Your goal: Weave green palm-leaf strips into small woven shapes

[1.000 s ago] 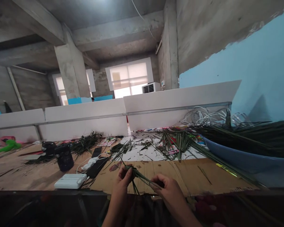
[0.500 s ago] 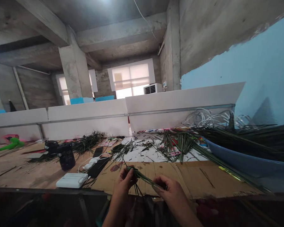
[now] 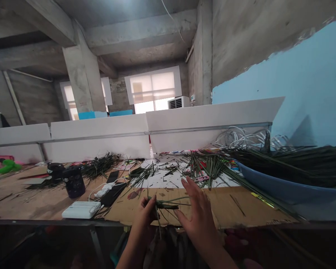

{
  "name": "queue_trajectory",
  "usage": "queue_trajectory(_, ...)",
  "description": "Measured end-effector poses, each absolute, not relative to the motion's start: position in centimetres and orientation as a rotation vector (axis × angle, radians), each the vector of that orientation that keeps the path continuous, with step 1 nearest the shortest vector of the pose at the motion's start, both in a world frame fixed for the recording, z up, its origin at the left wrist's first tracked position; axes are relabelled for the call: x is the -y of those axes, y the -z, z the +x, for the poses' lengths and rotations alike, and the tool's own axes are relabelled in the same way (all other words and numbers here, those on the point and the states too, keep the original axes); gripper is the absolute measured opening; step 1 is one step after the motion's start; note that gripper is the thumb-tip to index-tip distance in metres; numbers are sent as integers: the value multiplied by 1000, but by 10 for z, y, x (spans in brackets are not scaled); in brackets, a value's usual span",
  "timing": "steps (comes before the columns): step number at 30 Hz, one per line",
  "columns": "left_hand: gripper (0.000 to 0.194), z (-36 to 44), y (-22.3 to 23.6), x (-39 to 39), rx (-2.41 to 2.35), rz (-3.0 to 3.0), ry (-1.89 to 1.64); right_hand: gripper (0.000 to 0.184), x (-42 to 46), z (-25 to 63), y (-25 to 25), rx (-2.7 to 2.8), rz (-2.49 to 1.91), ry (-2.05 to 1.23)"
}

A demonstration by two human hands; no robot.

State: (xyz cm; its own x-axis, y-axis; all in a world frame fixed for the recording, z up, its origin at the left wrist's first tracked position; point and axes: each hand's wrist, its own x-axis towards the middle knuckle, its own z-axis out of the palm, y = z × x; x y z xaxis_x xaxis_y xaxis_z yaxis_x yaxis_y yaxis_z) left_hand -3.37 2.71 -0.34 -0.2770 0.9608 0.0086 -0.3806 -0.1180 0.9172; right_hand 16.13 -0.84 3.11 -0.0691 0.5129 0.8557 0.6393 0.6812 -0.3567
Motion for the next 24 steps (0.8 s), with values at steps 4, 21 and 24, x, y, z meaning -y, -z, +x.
queue_trajectory(4,63,-32,6,-26,-1035,818,-1603,81,14,161,-33,1677,-910,297)
queue_trajectory(21,70,-14,2,-26,-1072,892,-1374,33,-29,149,0,1713,-973,-724)
queue_trajectory(24,65,-22,0,-29,-1159,982,-1417,39,-46,158,5,1602,-973,-819)
